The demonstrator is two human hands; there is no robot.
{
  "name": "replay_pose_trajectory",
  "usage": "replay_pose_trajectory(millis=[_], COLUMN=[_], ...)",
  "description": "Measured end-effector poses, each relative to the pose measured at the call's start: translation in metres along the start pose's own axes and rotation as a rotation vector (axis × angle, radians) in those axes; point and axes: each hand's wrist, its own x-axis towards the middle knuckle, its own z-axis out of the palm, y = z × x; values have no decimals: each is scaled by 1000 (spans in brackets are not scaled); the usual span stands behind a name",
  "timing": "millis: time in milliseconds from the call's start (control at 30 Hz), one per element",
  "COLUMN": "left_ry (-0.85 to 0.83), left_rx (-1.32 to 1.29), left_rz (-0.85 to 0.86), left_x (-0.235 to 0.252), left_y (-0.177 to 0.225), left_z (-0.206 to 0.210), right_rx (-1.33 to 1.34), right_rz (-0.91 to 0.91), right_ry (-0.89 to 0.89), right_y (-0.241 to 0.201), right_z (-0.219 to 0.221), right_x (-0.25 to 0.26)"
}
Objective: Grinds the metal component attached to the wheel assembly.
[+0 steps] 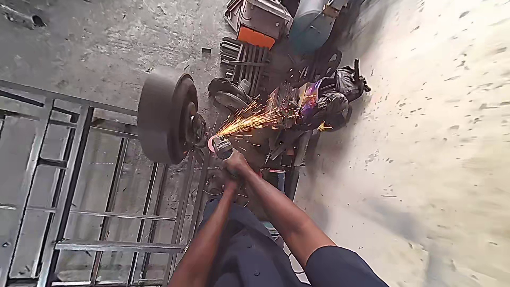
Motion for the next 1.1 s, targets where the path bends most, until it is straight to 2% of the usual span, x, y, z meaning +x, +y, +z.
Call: replay_pose_trajectory(millis=[100, 167, 233, 300, 367, 533, 733, 833, 967, 1100], left_ry=[-11, -92, -150, -134, -118, -173, -164, -150, -111, -83], left_rx=[30, 40, 164, 297, 336, 278, 501, 602, 678, 712], left_rz=[39, -17, -97, -126, -77, 33, 44, 78, -2, -76], left_x=[-8, -22, -41, -51, -50, -40, -54, -52, -61, -72], left_y=[-19, -25, -13, 0, -3, 4, 44, 36, 45, 55], left_z=[0, -3, -8, -11, -15, -31, -44, -46, -44, -40], right_rx=[20, 74, 218, 375, 500, 603, 857, 956, 1112, 1197], right_rz=[49, 110, 140, 129, 100, -3, -32, -47, -62, 6], right_ry=[-19, -31, -18, 5, 25, 73, 98, 56, -49, -191], right_y=[9, 24, 42, 47, 44, 28, 24, 28, 33, 44], right_z=[1, 6, 15, 16, 16, 8, 11, 16, 25, 42], right_x=[-11, -18, -24, -33, -40, -48, -60, -64, -59, -47])
